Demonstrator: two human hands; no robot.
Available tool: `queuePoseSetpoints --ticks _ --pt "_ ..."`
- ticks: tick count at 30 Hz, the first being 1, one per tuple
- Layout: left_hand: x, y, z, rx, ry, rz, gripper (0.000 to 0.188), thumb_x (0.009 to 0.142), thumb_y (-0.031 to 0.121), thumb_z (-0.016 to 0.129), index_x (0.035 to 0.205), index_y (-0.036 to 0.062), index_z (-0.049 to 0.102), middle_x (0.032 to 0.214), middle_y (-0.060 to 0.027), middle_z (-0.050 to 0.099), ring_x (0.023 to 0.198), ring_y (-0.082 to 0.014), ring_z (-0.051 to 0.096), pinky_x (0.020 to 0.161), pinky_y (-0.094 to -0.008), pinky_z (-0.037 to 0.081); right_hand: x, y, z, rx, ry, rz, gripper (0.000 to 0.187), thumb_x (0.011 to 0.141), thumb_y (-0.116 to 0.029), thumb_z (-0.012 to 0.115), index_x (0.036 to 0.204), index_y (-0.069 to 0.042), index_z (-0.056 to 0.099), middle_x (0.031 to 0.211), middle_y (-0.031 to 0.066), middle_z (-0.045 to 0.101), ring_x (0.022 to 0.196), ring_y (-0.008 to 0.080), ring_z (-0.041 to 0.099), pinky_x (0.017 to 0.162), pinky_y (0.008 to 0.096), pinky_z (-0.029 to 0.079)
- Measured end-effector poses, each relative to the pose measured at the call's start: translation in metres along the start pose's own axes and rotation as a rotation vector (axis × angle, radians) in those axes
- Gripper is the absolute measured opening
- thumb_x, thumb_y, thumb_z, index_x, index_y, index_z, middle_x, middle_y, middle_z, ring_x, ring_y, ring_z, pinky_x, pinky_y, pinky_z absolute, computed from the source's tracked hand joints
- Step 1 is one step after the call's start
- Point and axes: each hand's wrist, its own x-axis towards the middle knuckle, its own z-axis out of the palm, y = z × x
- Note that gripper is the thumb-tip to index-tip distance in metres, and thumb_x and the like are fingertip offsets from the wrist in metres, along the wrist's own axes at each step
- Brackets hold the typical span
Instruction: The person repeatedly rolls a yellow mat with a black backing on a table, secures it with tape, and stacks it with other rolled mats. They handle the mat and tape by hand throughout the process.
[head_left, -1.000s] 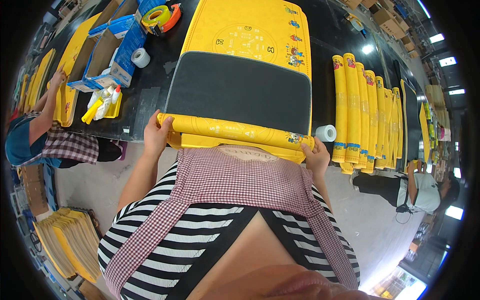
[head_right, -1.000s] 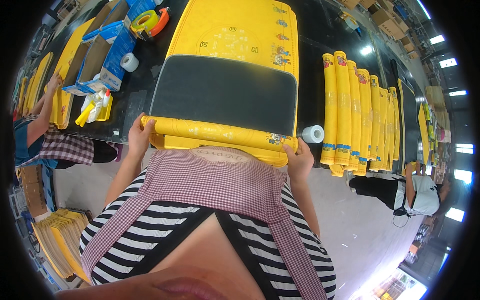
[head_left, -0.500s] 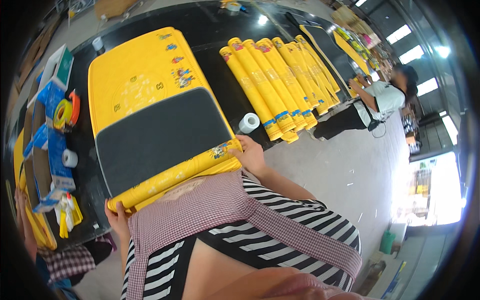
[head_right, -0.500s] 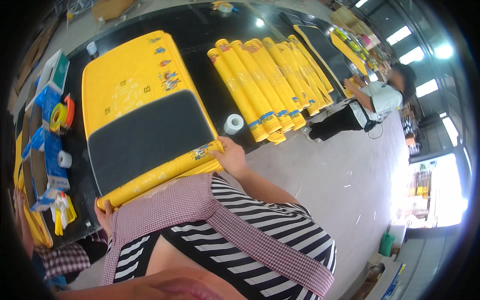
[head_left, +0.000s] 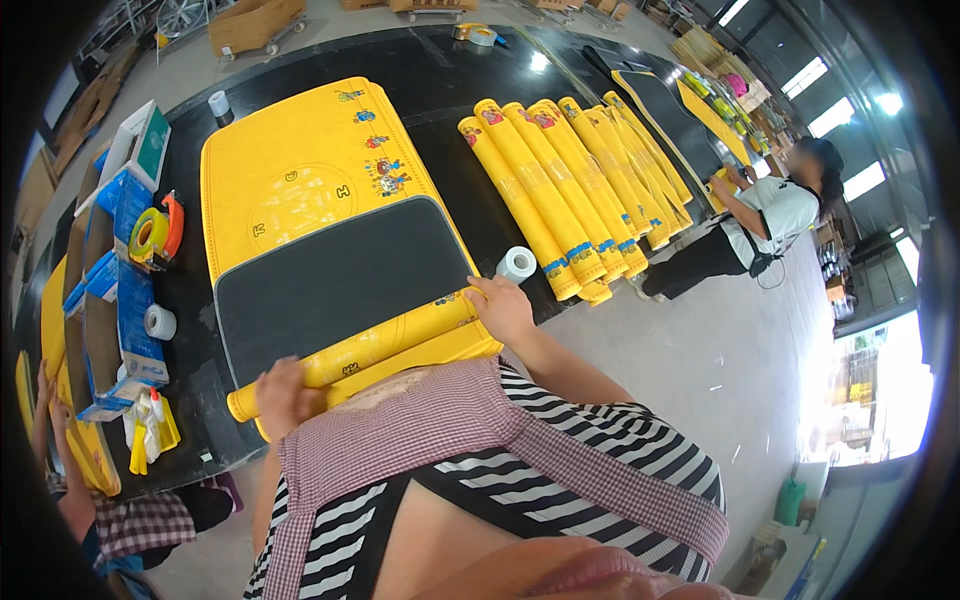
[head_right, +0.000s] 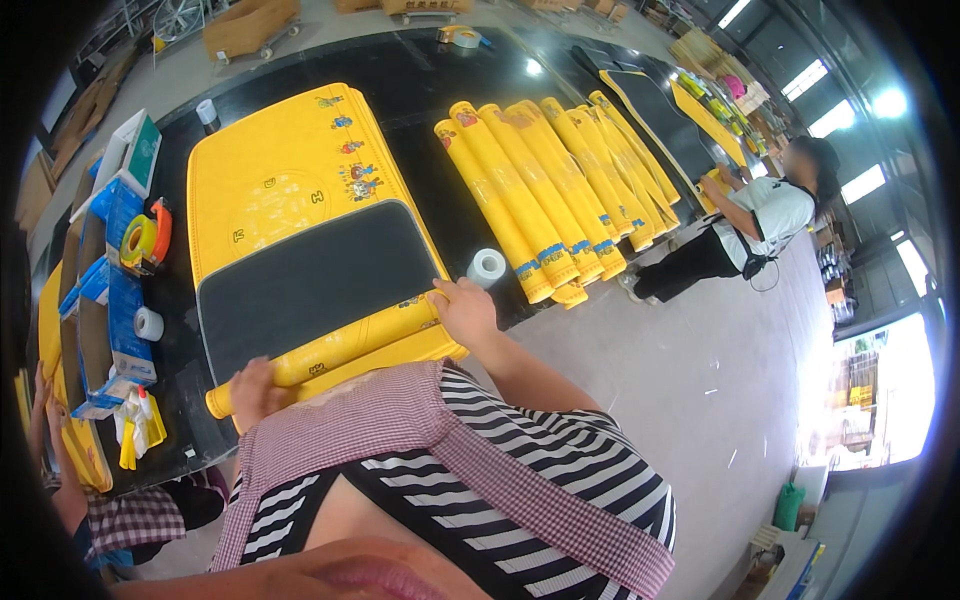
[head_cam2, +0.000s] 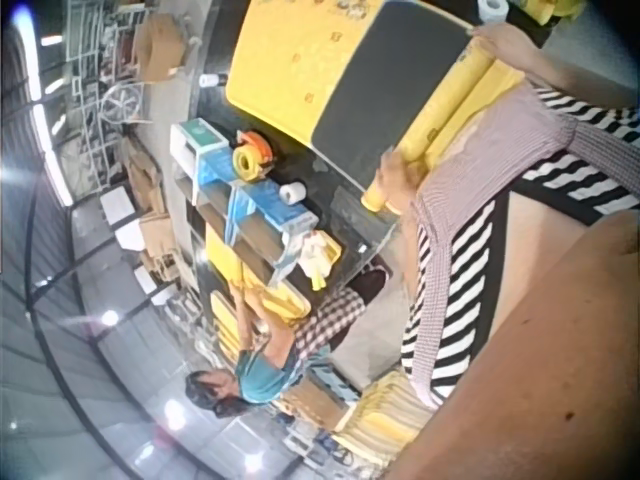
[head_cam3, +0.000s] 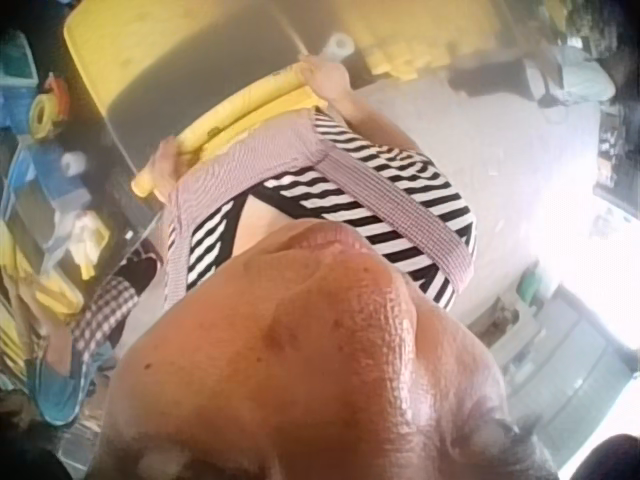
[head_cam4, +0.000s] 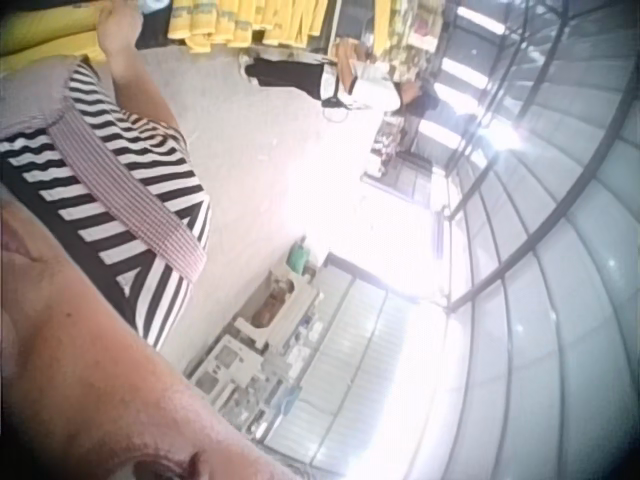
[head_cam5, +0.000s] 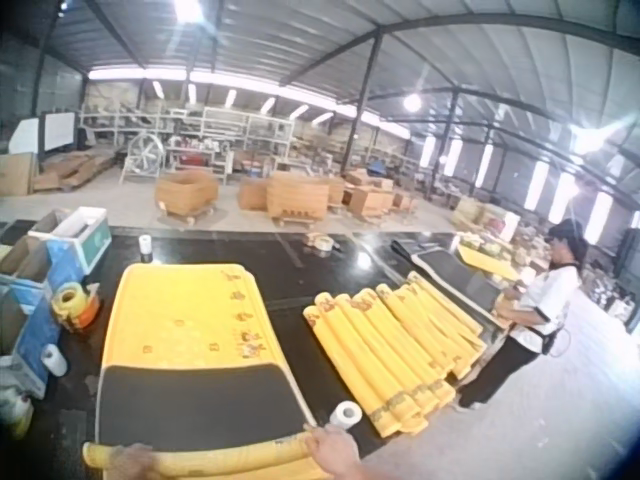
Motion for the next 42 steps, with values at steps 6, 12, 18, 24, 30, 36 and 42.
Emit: queuePoseSetpoints --ticks 6,12,18,24,30,36,42 --pt "0.066 0.051 0.004 0.307 -0.272 -0.038 0.064 0.098 0.057 0.060 0.151 0.0228 0.056 0.161 -0.0130 0.048 0.152 -0.0391 0.038 0.122 -0.0700 0.014 0.036 -0.016 0.009 -0.188 0.207 -0.145 0.034 0.103 -0.032 0.061 0.128 -0.011 0.073 0.119 0.0149 0.066 0.106 0.0327 0.062 0.090 0.0464 0.051" --pt "0.153 0.004 0.007 0.278 -0.367 -0.028 0.057 0.104 0.060 0.049 0.149 0.0268 0.061 0.169 -0.0169 0.034 0.157 -0.0412 0.026 0.123 -0.0697 0.013 0.015 -0.085 0.051 -0.127 0.017 -0.649 0.079 0.093 -0.053 0.071 0.157 -0.015 0.046 0.162 0.0243 0.039 0.156 0.0419 0.027 0.127 0.0620 0.011" --pt "0.179 -0.025 0.025 0.150 -0.064 0.008 0.048 0.088 0.033 0.079 0.129 0.0105 0.069 0.129 -0.0131 0.065 0.123 -0.0357 0.057 0.107 -0.0475 0.043 0.117 -0.115 0.057 -0.272 -0.107 -0.572 0.075 0.097 -0.067 0.055 0.151 -0.015 0.055 0.155 0.0195 0.049 0.149 0.0363 0.039 0.123 0.0546 0.024" --pt "0.165 0.013 0.027 0.309 -0.003 0.028 0.070 0.079 0.030 0.086 0.141 0.0109 0.059 0.130 -0.0117 0.062 0.124 -0.0327 0.056 0.111 -0.0494 0.035 0.151 -0.137 0.036 -0.246 -0.311 -0.450 0.073 0.098 -0.069 0.053 0.139 -0.009 0.063 0.141 0.0180 0.058 0.136 0.0341 0.050 0.115 0.0454 0.039" --pt "0.189 -0.004 0.018 0.337 -0.224 -0.052 0.070 0.079 0.031 0.086 0.141 0.0116 0.059 0.127 -0.0116 0.064 0.120 -0.0344 0.060 0.107 -0.0475 0.040 0.163 -0.128 0.035 -0.242 -0.301 -0.723 0.064 0.084 -0.056 0.077 0.124 -0.009 0.065 0.132 0.0142 0.062 0.129 0.0324 0.056 0.109 0.0435 0.045" --pt "0.192 -0.012 0.019 0.333 -0.305 -0.012 0.066 0.077 0.035 0.084 0.134 0.0096 0.061 0.116 -0.0146 0.066 0.114 -0.0359 0.062 0.097 -0.0470 0.045 0.158 -0.142 0.025 -0.216 -0.364 -0.688 0.052 0.081 -0.037 0.081 0.123 -0.010 0.066 0.122 0.0154 0.067 0.120 0.0354 0.063 0.103 0.0455 0.050" --pt "0.100 0.066 0.006 0.235 -0.400 -0.132 0.064 0.079 0.032 0.083 0.133 0.0079 0.059 0.118 -0.0176 0.065 0.112 -0.0374 0.062 0.099 -0.0493 0.045 0.069 -0.101 0.014 -0.165 -0.448 -0.758 0.055 0.078 -0.036 0.086 0.122 -0.011 0.066 0.114 0.0131 0.064 0.114 0.0337 0.061 0.100 0.0437 0.050"
